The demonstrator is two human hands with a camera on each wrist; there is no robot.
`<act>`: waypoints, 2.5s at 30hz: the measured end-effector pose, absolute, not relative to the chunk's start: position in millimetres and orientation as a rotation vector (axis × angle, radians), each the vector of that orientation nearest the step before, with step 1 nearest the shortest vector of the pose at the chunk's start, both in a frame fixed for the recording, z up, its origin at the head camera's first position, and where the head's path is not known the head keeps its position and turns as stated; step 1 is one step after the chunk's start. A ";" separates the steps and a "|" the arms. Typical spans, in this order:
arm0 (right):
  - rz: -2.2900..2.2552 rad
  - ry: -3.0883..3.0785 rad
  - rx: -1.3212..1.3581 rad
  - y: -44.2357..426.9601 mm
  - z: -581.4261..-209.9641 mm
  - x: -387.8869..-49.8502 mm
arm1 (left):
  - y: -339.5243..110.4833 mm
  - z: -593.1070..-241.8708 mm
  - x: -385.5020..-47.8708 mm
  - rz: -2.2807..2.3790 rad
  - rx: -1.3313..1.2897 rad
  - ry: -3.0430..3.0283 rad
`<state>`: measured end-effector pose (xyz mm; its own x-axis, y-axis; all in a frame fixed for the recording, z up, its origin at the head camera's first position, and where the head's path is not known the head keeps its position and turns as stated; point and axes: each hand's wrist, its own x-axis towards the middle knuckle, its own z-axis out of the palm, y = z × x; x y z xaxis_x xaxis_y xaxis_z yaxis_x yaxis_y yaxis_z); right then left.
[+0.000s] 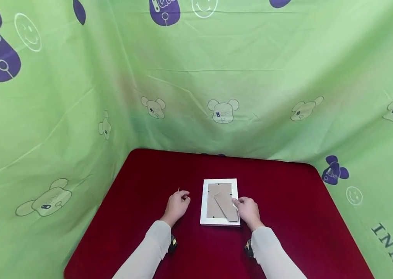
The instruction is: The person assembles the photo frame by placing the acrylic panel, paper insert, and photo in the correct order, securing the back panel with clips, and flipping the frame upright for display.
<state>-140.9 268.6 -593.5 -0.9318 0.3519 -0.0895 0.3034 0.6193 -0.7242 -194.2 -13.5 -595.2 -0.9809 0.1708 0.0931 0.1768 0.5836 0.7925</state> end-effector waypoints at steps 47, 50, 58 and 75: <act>1.394 -2.481 -0.517 251.0 -576.4 -106.2 | 37.5 -560.6 -239.5 -1.451 -0.299 -2.870; 1.414 -2.461 -0.529 252.3 -576.4 -105.5 | 38.6 -558.9 -242.5 -1.555 -0.285 -2.850; 1.413 -2.444 -0.515 252.9 -576.7 -99.9 | 41.3 -558.1 -246.6 -2.051 -0.275 -2.670; 1.442 -2.414 -0.540 251.7 -587.7 -94.4 | 40.8 -562.1 -243.3 -2.173 -0.242 -2.692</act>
<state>-94.4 251.7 -587.7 -0.8918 0.4501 0.0453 0.1736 0.4328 -0.8846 -243.3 40.8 -562.1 -0.9378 0.3060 -0.1637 -0.0954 0.2261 0.9694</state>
